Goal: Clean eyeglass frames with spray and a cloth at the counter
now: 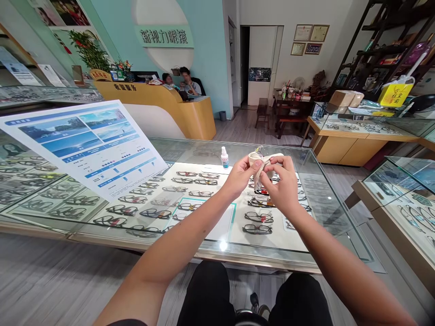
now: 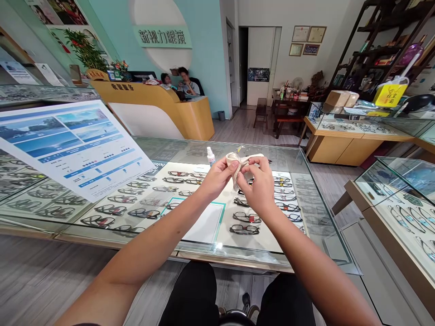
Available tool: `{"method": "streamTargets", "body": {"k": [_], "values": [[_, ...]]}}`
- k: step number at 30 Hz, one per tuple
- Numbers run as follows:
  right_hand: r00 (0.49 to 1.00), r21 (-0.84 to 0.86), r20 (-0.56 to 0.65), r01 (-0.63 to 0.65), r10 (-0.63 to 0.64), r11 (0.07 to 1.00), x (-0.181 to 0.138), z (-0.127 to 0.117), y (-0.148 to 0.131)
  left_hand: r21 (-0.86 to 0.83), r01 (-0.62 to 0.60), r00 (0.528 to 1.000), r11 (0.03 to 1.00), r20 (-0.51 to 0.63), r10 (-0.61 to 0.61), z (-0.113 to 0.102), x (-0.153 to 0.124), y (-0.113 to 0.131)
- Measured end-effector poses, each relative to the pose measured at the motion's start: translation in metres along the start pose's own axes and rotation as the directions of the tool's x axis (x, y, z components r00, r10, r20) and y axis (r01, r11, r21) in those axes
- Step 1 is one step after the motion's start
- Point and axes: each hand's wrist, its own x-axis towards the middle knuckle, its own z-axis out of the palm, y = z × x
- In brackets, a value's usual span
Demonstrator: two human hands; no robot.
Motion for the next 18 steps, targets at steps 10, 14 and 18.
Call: {"method": "streamTargets", "body": {"k": [10, 14, 18], "values": [[0.998, 0.073, 0.034, -0.051, 0.049, 0.996, 0.0049, -0.0051, -0.0031, -0.011, -0.004, 1.000, 1.000, 0.005, 0.004, -0.0037, 0.0009, -0.0035], [0.996, 0.066, 0.049, -0.080, 0.077, 0.995, 0.0052, -0.0059, -0.0043, -0.016, 0.007, 1.000, 1.000, -0.009, -0.007, -0.0034, 0.0009, -0.0028], [0.994, 0.061, 0.078, -0.082, 0.077, 0.995, 0.0052, -0.0065, -0.0033, -0.013, 0.010, 1.000, 1.000, -0.011, -0.010, -0.0021, 0.0005, -0.0006]]}}
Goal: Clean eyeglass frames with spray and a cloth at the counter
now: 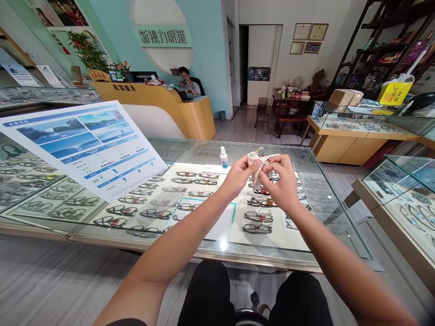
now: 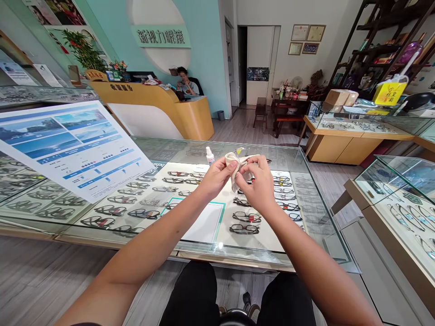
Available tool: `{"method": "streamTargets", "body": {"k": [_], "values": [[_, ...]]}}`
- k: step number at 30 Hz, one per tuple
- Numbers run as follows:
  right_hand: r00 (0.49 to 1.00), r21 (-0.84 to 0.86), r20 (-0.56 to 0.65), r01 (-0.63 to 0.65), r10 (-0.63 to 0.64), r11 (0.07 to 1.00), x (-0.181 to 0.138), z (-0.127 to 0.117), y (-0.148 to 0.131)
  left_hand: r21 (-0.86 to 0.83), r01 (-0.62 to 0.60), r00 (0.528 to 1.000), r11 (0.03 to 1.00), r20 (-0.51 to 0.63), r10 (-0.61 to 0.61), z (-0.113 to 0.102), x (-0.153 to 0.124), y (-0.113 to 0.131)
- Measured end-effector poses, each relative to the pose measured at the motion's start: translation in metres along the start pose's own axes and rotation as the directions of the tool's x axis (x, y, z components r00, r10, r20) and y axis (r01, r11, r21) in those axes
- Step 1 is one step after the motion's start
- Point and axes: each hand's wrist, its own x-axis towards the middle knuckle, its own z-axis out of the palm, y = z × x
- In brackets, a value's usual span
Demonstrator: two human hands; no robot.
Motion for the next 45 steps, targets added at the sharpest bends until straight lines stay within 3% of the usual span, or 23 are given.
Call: {"method": "streamTargets", "body": {"k": [25, 34, 40, 45], "values": [[0.999, 0.106, 0.040, -0.021, 0.017, 0.994, 0.002, -0.001, 0.003, -0.023, -0.008, 1.000, 1.000, 0.003, 0.008, 0.001, 0.001, -0.001], [0.998, 0.147, 0.056, 0.004, -0.013, 0.989, -0.005, 0.009, -0.006, 0.031, -0.027, 1.000, 0.999, -0.007, 0.027, 0.006, -0.005, 0.014], [0.993, 0.226, 0.083, -0.095, 0.078, 0.969, 0.001, 0.003, 0.005, 0.033, -0.024, 0.999, 0.999, 0.043, 0.023, 0.000, 0.001, 0.017], [0.945, 0.362, 0.249, -0.295, 0.213, 0.884, 0.004, 0.001, 0.015, 0.048, -0.044, 0.997, 0.998, 0.058, 0.041, -0.002, 0.001, 0.021]]}}
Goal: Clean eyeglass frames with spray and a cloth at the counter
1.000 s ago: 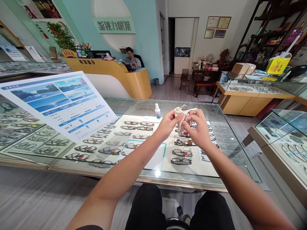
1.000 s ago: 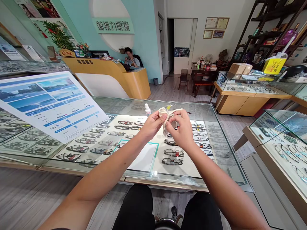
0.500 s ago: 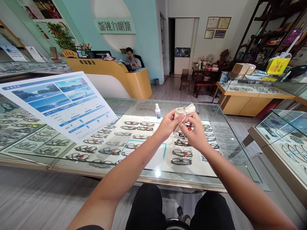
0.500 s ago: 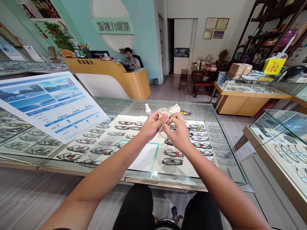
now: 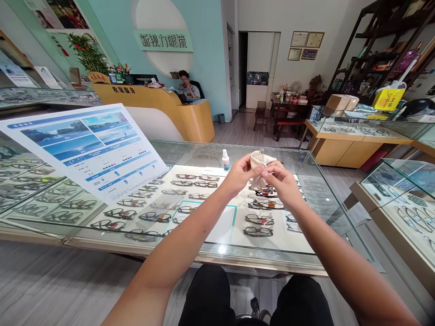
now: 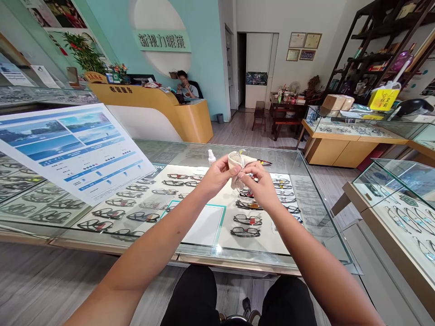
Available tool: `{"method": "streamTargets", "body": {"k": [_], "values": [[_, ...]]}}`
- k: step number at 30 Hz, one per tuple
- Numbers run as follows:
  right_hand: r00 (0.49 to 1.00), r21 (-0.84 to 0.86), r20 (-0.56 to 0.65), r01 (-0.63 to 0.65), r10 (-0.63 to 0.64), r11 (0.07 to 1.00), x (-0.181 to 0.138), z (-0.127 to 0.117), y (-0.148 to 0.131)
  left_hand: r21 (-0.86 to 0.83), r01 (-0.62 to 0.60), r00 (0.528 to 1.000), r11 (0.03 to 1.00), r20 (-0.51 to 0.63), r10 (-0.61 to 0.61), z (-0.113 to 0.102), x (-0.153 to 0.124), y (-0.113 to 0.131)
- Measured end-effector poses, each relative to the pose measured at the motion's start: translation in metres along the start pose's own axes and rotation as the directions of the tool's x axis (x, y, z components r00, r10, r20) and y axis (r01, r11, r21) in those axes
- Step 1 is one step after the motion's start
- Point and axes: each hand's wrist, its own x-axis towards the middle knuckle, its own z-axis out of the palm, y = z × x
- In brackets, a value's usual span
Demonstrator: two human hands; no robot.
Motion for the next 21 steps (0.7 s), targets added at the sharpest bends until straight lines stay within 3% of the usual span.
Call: {"method": "streamTargets", "body": {"k": [3, 6, 9, 16, 21], "values": [[0.997, 0.055, 0.063, -0.057, 0.054, 0.997, 0.000, 0.000, 0.000, 0.053, -0.018, 0.999, 0.998, -0.034, 0.020, 0.002, -0.002, 0.001], [0.995, 0.051, 0.099, -0.027, 0.022, 0.998, -0.002, 0.004, -0.001, 0.105, -0.057, 0.992, 0.993, -0.110, 0.068, 0.004, -0.003, -0.002], [0.995, 0.094, 0.091, -0.051, 0.042, 0.994, -0.003, 0.007, 0.001, 0.091, -0.065, 0.982, 0.994, -0.169, 0.080, 0.004, -0.002, -0.005], [0.973, 0.338, 0.030, -0.227, 0.231, 0.913, 0.006, -0.004, -0.001, -0.107, 0.050, 0.998, 0.993, -0.038, -0.054, -0.004, 0.007, -0.011], [0.964, 0.441, -0.085, -0.190, 0.252, 0.877, 0.012, -0.017, -0.008, 0.025, 0.099, 0.992, 0.995, 0.079, -0.101, -0.005, 0.005, -0.011]]}}
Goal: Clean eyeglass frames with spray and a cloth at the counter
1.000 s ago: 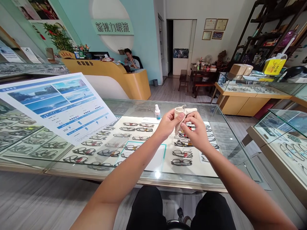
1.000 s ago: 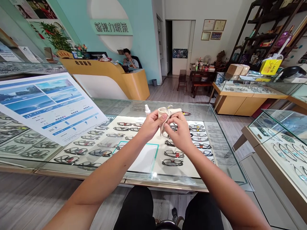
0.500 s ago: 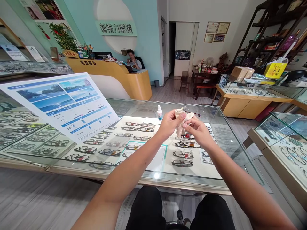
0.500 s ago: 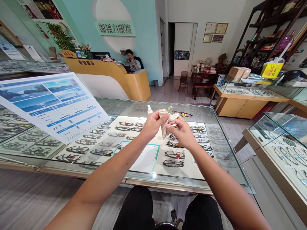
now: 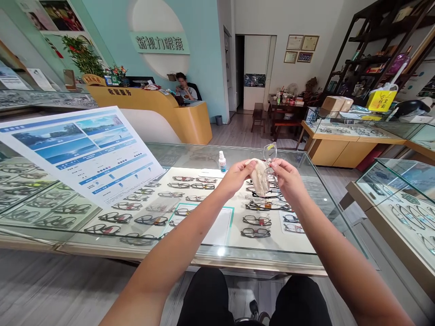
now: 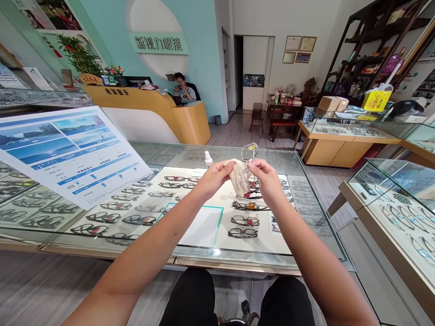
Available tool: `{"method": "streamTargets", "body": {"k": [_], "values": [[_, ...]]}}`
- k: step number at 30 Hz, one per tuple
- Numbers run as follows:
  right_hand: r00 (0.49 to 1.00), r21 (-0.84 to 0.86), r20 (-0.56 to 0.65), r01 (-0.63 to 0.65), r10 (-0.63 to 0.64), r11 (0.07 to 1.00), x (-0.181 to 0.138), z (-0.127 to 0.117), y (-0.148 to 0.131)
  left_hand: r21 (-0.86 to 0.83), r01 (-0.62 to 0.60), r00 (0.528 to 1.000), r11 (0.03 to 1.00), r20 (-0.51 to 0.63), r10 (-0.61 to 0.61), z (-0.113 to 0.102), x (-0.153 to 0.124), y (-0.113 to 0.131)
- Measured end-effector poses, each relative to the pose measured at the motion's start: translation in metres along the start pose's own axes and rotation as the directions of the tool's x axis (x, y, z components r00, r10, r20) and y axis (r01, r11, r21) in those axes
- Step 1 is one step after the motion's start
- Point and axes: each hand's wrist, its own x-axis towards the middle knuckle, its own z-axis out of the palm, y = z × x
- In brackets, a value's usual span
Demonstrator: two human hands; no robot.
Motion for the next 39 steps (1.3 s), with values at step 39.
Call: {"method": "streamTargets", "body": {"k": [39], "values": [[0.984, 0.297, 0.014, -0.174, 0.178, 0.939, -0.014, 0.022, 0.003, -0.041, 0.015, 0.999, 0.999, -0.049, -0.017, 0.041, -0.018, -0.017]]}}
